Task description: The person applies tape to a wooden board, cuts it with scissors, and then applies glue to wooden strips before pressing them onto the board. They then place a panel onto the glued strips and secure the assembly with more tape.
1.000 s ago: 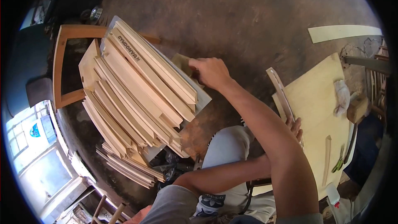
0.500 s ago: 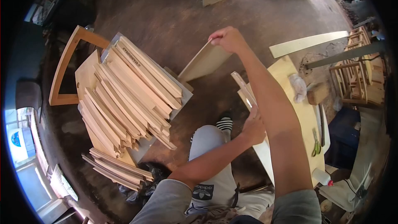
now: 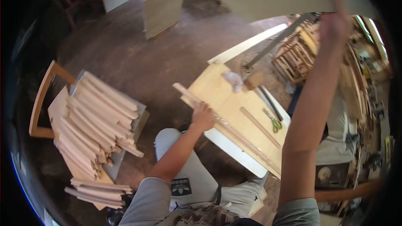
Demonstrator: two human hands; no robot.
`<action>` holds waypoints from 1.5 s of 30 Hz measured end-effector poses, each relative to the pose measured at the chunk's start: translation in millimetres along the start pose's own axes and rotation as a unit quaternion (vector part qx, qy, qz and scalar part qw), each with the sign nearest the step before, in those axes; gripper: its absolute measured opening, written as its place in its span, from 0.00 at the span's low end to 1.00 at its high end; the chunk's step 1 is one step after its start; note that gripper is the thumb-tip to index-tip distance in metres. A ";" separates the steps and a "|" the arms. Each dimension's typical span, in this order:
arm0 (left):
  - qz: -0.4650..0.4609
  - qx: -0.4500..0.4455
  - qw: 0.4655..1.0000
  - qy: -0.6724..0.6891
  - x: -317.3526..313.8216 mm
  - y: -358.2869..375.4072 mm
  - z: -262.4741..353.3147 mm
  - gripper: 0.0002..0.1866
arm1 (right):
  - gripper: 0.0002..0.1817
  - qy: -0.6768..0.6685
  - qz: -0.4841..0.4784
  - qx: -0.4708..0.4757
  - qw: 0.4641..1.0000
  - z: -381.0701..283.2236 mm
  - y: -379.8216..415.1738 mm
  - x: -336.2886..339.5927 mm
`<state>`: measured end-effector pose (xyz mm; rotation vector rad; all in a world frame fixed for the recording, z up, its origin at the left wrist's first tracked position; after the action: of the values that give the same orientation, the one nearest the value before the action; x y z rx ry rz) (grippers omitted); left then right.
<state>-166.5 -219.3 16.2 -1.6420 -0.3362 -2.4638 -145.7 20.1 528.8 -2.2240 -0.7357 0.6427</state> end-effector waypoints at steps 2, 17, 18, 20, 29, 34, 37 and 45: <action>-0.026 0.004 1.000 -0.004 3.5 -1.2 1.5 0.36 | 0.21 0.026 0.074 0.017 0.997 -6.9 39.9 11.7; -0.030 -0.009 0.997 -0.071 8.8 9.5 9.9 0.36 | 0.24 0.050 0.235 -0.266 0.934 -123.7 265.0 229.9; -0.025 -0.011 0.997 -0.071 7.7 10.5 9.4 0.36 | 0.22 0.042 0.235 -0.270 0.933 -127.1 273.5 232.2; -0.016 -0.012 0.998 -0.067 5.6 10.4 9.5 0.36 | 0.22 0.057 0.244 -0.271 0.930 -132.6 285.9 233.2; -0.054 -0.018 0.994 -0.091 -10.4 -1.3 -8.9 0.37 | 0.24 -0.098 0.313 -0.301 0.895 -112.9 318.0 276.0; -0.025 -0.011 0.997 -0.076 6.2 12.6 6.0 0.36 | 0.22 -0.461 -0.003 -0.310 0.831 -47.9 368.1 363.2; -0.020 -0.010 0.997 -0.068 8.4 13.8 5.8 0.35 | 0.22 -0.514 0.082 -0.423 0.741 -66.1 355.5 319.3; -0.022 -0.007 0.996 -0.088 9.1 13.8 9.7 0.35 | 0.24 -0.522 -0.006 -0.493 0.696 -109.6 324.1 256.6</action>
<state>-157.9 -229.9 29.5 -1.8833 -0.3834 -2.3621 208.1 -53.7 300.3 -2.5707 -2.0419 1.9275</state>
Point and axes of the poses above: each hand's wrist, its own y-axis away from the middle knuckle, its own x-axis out of the back of the hand, z = x × y, the point moved 1 cm from there along -y, towards the middle knuckle, and after that the axes turned 5 degrees about -x, right-handed, at the moved point
